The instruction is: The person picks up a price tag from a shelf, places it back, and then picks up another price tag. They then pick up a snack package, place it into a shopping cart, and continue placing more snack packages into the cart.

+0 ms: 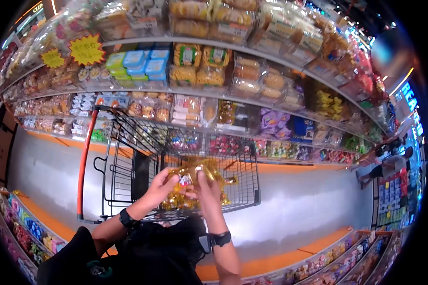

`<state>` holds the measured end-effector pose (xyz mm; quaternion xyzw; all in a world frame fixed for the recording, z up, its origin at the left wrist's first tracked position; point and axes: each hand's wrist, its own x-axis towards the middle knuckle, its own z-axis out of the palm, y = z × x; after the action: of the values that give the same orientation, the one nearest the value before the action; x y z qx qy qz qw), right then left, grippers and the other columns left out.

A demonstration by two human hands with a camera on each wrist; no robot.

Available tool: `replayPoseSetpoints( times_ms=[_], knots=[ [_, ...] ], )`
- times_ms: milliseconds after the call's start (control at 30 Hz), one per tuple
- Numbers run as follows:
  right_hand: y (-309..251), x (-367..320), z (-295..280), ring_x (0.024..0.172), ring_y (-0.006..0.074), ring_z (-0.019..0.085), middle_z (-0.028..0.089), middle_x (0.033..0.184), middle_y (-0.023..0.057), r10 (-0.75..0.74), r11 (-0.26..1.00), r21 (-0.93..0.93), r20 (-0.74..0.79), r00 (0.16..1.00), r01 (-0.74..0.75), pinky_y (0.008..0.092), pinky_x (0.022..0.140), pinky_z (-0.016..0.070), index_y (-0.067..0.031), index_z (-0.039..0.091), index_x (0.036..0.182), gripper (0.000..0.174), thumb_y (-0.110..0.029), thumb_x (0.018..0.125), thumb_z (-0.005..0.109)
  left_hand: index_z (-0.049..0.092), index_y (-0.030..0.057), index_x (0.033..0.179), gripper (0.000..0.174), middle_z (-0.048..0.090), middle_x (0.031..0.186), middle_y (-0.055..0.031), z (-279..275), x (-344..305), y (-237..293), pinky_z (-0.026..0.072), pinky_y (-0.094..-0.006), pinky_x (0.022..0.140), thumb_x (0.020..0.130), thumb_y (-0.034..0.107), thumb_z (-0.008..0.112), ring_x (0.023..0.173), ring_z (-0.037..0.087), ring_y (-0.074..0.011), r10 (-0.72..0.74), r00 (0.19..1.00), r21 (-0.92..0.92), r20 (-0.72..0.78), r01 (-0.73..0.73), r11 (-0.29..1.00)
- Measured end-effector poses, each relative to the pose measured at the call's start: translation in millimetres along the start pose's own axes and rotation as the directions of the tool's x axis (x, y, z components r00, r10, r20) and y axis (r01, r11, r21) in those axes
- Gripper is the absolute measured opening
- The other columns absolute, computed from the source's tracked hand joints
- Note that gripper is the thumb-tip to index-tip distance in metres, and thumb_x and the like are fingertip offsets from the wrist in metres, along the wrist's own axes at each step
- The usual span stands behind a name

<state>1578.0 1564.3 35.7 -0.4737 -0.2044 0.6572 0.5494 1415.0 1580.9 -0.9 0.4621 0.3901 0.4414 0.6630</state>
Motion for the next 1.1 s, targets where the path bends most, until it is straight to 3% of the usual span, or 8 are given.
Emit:
replayPoseSetpoints(
  times_ms=[333,500,600,667,733,867,967,1100],
  knots=[
    [-32,-46,50,0.078,0.0088,0.060,0.063,0.087,0.0014,-0.397,0.909,-0.095,0.086,0.914,0.405,0.0222,0.068,0.0480,-0.0033,0.060,0.095,0.013,-0.016,0.092,0.062,0.050,0.0031,0.121,0.033,0.060,0.105,-0.0028,-29,-46,98,0.0494,-0.0242,0.075,0.092,0.015,0.061,0.092,0.057,-0.0078,0.064,0.950,0.144,0.306,-0.112,0.983],
    [-47,-65,93,0.072,0.0069,0.057,0.063,0.079,0.0008,-0.182,0.978,0.120,0.111,0.977,0.168,0.0233,0.068,0.0457,-0.0071,0.060,0.079,0.010,-0.009,0.085,0.067,0.051,0.0029,0.115,0.028,0.060,0.104,-0.0022,-50,-69,116,0.0457,-0.0233,0.079,0.093,0.016,0.061,0.092,0.055,-0.0058,0.128,0.947,0.043,0.293,-0.147,0.988],
    [-29,-52,107,0.067,0.0054,0.051,0.060,0.074,-0.0019,-0.372,0.924,-0.033,0.165,0.913,0.382,0.0221,0.063,0.0411,-0.0059,0.060,0.074,0.015,-0.011,0.086,0.068,0.051,0.0028,0.114,0.027,0.060,0.103,-0.0019,-74,-78,108,0.0452,-0.0246,0.080,0.093,0.015,0.061,0.093,0.055,-0.0067,0.159,0.943,0.036,0.291,-0.176,0.984],
    [-27,-57,123,0.064,0.0031,0.045,0.055,0.067,-0.0042,-0.504,0.744,-0.374,0.230,0.833,0.554,0.0216,0.059,0.0376,-0.0032,0.058,0.070,0.022,-0.014,0.086,0.069,0.049,0.0023,0.118,0.035,0.059,0.108,-0.0057,-87,-88,114,0.0449,-0.0253,0.080,0.090,0.018,0.064,0.096,0.054,-0.0076,0.064,0.939,0.137,0.338,-0.116,0.984],
    [-24,-64,140,0.064,0.0027,0.046,0.056,0.066,-0.0038,-0.519,0.636,-0.483,0.309,0.797,0.602,0.0220,0.058,0.0382,-0.0023,0.058,0.070,0.023,-0.014,0.086,0.068,0.047,0.0014,0.121,0.043,0.057,0.114,-0.0092,-83,-104,136,0.0447,-0.0246,0.079,0.089,0.020,0.066,0.096,0.053,-0.0076,0.215,0.948,0.139,0.235,-0.252,0.958],
    [-25,-70,165,0.064,0.0037,0.048,0.057,0.065,-0.0040,-0.474,0.544,-0.513,0.464,0.748,0.664,0.0221,0.059,0.0405,-0.0014,0.062,0.073,0.020,-0.016,0.086,0.068,0.050,0.0008,0.117,0.037,0.060,0.103,-0.0050,-92,-100,139,0.0450,-0.0210,0.066,0.091,0.023,0.063,0.076,0.052,-0.0037,0.203,0.964,0.170,0.172,-0.232,0.958],
    [-27,-68,170,0.078,0.0080,0.056,0.064,0.087,0.0025,-0.426,0.748,-0.391,0.337,0.839,0.537,0.0236,0.069,0.0454,-0.0007,0.058,0.104,0.024,-0.017,0.089,0.066,0.053,0.0011,0.112,0.029,0.061,0.097,-0.0018,-81,-98,142,0.0449,-0.0202,0.060,0.093,0.023,0.060,0.072,0.054,-0.0041,0.265,0.964,0.072,-0.001,-0.264,0.962],
    [-17,-69,155,0.095,0.0120,0.059,0.064,0.108,0.0109,-0.333,0.740,-0.366,0.530,0.780,0.565,0.0254,0.081,0.0477,-0.0008,0.047,0.123,0.045,-0.015,0.086,0.069,0.049,0.0061,0.119,0.032,0.061,0.106,-0.0012,-70,-105,152,0.0535,-0.0229,0.066,0.094,0.024,0.058,0.096,0.059,-0.0083,0.227,0.947,-0.126,-0.228,-0.259,0.958]
  ],
)
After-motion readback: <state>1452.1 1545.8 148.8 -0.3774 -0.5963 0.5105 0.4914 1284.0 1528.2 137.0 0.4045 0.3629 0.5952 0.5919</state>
